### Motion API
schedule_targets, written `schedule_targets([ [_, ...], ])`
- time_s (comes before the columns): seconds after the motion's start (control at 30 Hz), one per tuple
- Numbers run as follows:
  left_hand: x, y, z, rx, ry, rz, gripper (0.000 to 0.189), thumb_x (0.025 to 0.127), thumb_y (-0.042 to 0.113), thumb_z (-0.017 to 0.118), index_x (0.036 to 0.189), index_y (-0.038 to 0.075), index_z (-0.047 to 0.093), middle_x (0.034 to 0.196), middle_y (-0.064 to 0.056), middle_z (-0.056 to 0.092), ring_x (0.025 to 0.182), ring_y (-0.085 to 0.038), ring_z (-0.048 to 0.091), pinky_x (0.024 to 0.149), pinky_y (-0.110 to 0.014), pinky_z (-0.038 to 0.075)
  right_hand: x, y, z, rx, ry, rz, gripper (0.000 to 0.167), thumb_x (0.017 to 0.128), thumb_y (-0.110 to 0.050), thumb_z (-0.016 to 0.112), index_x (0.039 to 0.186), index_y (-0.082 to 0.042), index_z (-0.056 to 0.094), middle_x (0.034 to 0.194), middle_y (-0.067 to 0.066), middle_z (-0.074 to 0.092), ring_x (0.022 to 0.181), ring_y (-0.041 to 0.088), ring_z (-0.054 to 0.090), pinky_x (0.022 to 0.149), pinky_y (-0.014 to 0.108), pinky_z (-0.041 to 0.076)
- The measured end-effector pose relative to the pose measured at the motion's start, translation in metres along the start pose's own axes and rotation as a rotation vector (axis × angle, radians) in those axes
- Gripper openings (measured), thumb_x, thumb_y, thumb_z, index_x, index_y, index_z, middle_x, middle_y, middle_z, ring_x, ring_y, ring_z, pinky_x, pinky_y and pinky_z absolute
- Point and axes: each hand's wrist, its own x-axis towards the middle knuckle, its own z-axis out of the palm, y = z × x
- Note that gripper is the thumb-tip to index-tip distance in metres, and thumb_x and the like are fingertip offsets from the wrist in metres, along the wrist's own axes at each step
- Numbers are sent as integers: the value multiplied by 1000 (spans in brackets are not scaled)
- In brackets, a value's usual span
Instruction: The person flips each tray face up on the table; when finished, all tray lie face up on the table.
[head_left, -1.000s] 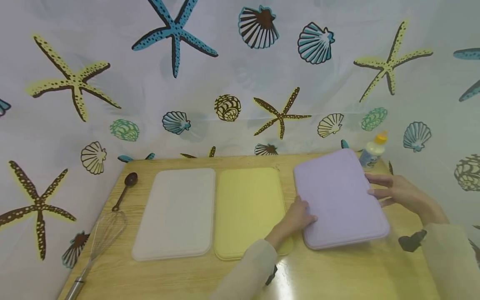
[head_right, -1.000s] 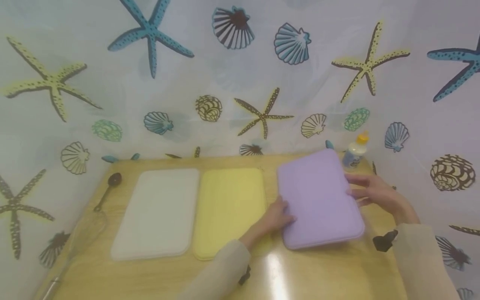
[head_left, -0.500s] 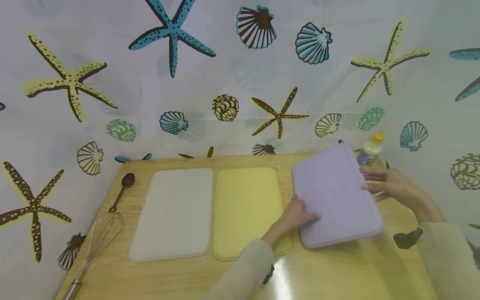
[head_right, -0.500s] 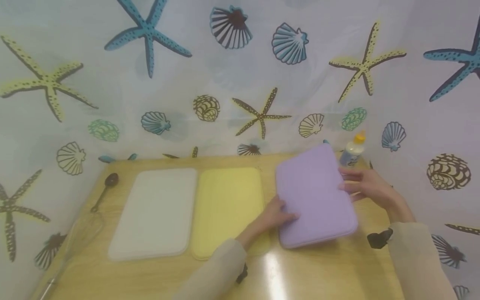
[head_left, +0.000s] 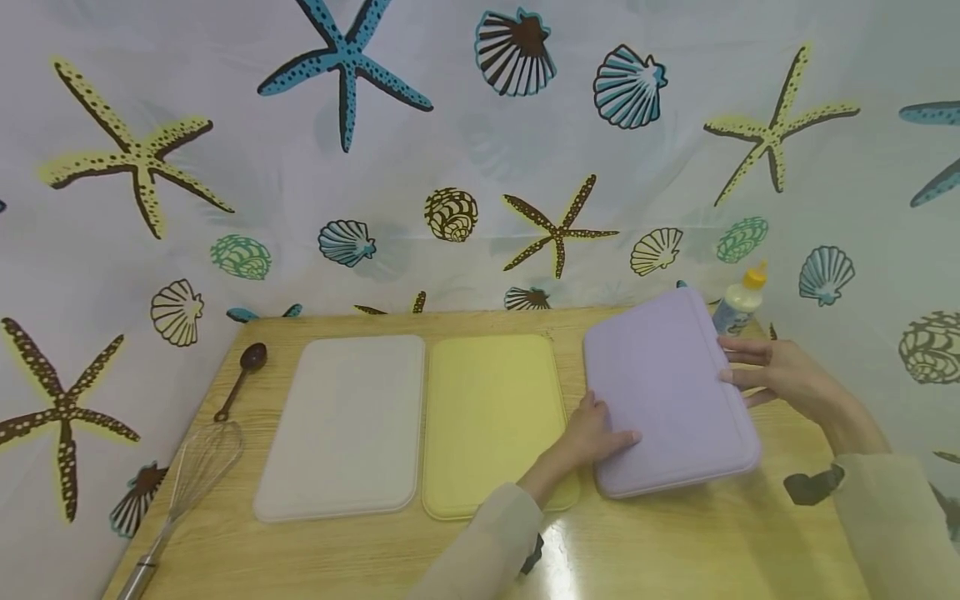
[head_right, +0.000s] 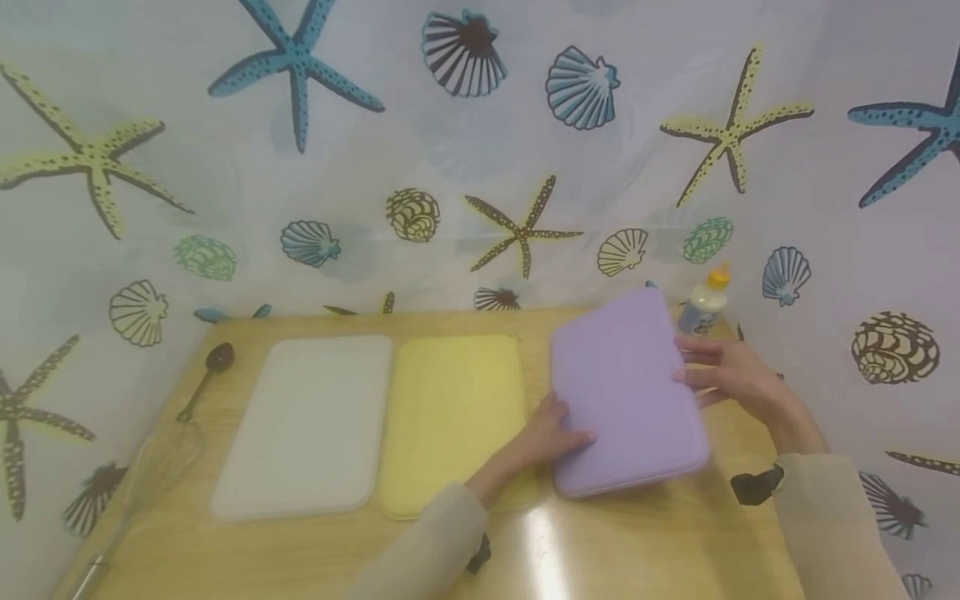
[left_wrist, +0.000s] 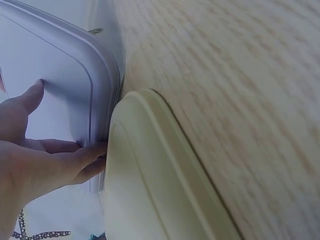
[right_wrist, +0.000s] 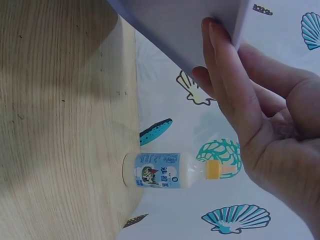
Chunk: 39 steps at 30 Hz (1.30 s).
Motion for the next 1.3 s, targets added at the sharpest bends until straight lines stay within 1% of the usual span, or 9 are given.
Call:
schedule_targets([
  [0.17,0,-2,-5,-67,-41,-12,85,86,45,69,136,-17,40,153,-29,22,137,-42,33,112,-42,32,3,-6,2,-11,4,-29,76,87,-24,73,147,2,34,146,27,37,96,8,66,75,42,59],
  [0.37,1,-6,-7,-167,-80,-23,88,85,43,71,140,-15,35,155,-27,20,140,-39,27,115,-40,26,2,-13,5,56,-14,-16,76,89,-20,70,148,3,29,149,26,34,97,8,66,77,43,58],
  [0.47,0,-8,-8,-209,-89,-33,87,84,41,72,141,-13,36,155,-25,19,142,-38,24,116,-41,25,0,-16,6,69,-18,-10,76,89,-18,70,149,3,27,149,27,33,97,9,67,78,42,58],
  [0.6,-2,-7,-11,-250,-80,-38,85,84,40,73,140,-14,37,156,-25,19,142,-38,23,116,-42,24,-1,-19,7,49,-7,-15,77,89,-18,70,149,3,27,148,27,33,95,7,66,77,40,58],
  [0.77,-4,-5,-12,-272,-39,-31,83,84,38,73,138,-15,39,154,-26,22,141,-38,27,115,-42,27,-1,-24,10,25,7,-35,77,88,-18,71,148,4,28,144,29,38,93,9,67,76,40,59],
  [0.93,-8,-5,-11,-315,-7,-30,79,85,36,72,138,-14,40,151,-27,30,138,-39,32,113,-45,32,0,-31,13,10,9,-49,78,87,-18,71,148,3,28,139,32,43,91,12,68,75,40,59],
  [1.0,-10,-5,-11,-307,1,-20,76,86,35,72,137,-13,42,149,-27,34,136,-40,34,111,-45,34,0,-34,14,3,9,-54,77,88,-17,71,148,4,28,137,33,43,90,13,68,75,40,59],
  [1.13,-16,-4,-14,-275,-5,-8,74,88,37,69,138,-10,43,148,-27,35,136,-40,35,112,-47,33,2,-40,16,-8,14,-61,76,87,-16,71,148,4,29,136,33,45,89,14,68,74,41,59],
  [1.3,-26,-4,-17,-299,-34,11,74,89,35,69,140,-10,40,148,-28,35,136,-41,34,111,-48,33,5,-47,19,-9,17,-50,77,87,-16,72,148,3,30,136,32,45,89,15,68,75,40,59],
])
